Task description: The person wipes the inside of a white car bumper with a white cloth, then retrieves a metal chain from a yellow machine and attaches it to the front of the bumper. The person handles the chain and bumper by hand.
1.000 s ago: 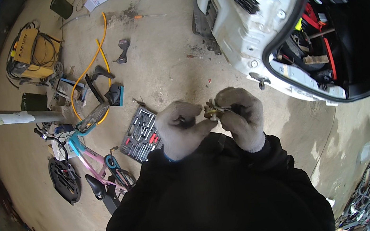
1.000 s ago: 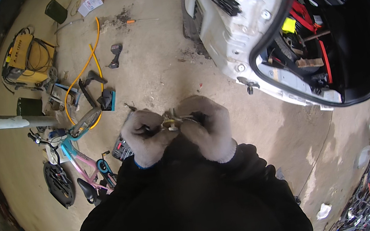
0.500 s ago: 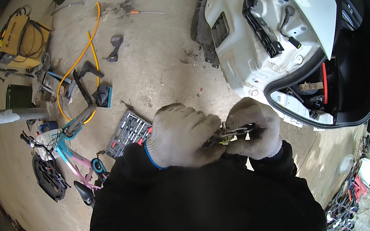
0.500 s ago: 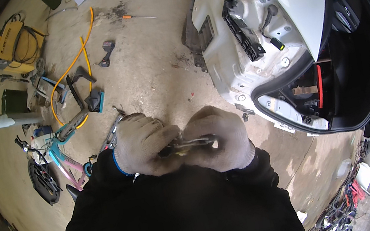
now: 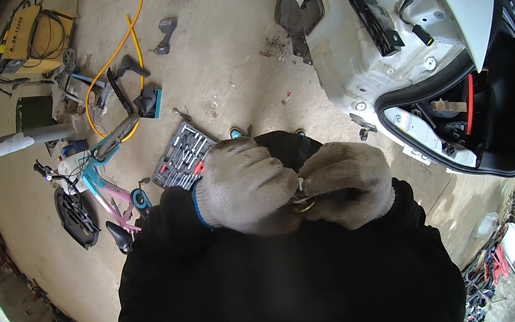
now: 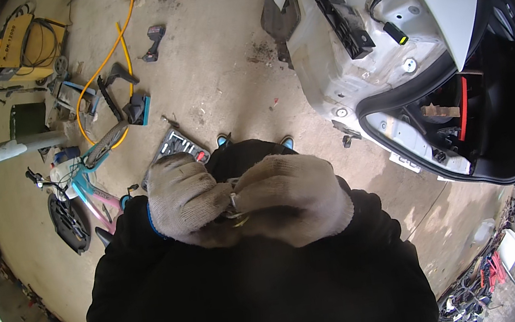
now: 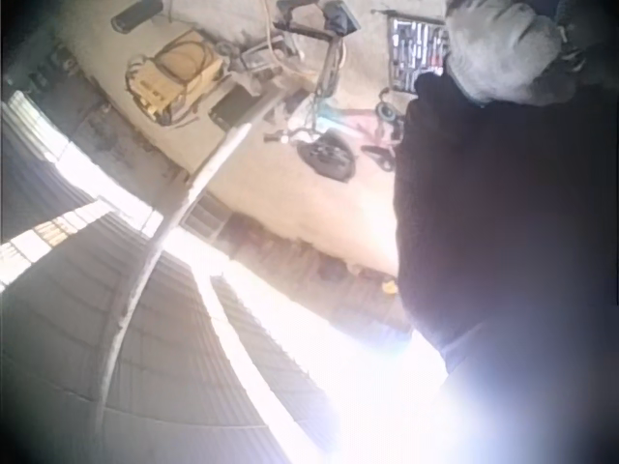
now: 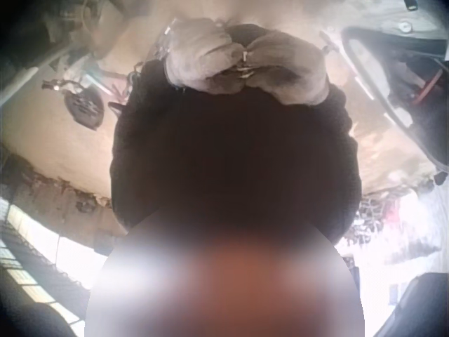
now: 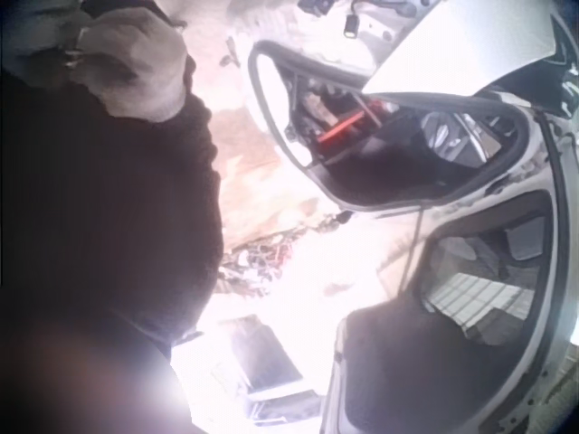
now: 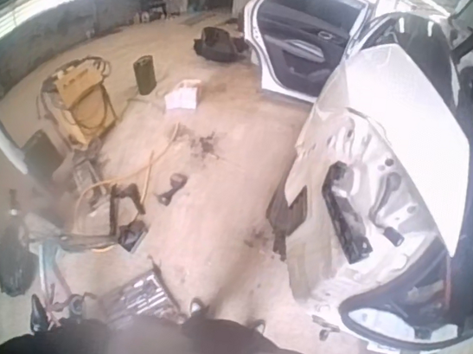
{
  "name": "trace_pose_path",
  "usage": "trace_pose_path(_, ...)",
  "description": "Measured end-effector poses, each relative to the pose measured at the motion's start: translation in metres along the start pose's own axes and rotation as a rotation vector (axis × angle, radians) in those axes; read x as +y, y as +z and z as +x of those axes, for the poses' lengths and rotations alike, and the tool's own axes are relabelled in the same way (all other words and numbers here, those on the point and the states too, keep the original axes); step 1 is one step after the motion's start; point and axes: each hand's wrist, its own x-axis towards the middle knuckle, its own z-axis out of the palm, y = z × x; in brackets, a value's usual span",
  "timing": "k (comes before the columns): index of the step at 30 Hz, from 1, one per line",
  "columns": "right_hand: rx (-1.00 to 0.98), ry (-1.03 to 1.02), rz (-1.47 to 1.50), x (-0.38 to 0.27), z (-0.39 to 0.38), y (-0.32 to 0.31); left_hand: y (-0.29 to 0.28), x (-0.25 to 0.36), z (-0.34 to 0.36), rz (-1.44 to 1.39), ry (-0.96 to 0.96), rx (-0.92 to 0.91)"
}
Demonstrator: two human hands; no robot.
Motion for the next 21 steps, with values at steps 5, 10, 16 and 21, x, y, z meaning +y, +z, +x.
trace_pose_path(5,0.01,-0.027,0.052,0.006,-0.008,-0.002,0.011,0.001,0.001,-0.033,0.02,0.003)
trace_pose_path(10,-0.02,0.068,0.219,0.015,-0.012,-0.014,0.019,-0.001,0.007,-0.192,-0.053,-0.011)
trace_pose_path(16,0.029,0.133,0.132,0.025,-0.007,-0.026,0.024,-0.009,0.016,-0.191,-0.24,0.012)
trace_pose_path(21,0.154,0.061,0.181,0.039,0.006,-0.014,0.019,-0.01,0.013,-0.171,-0.506,0.018)
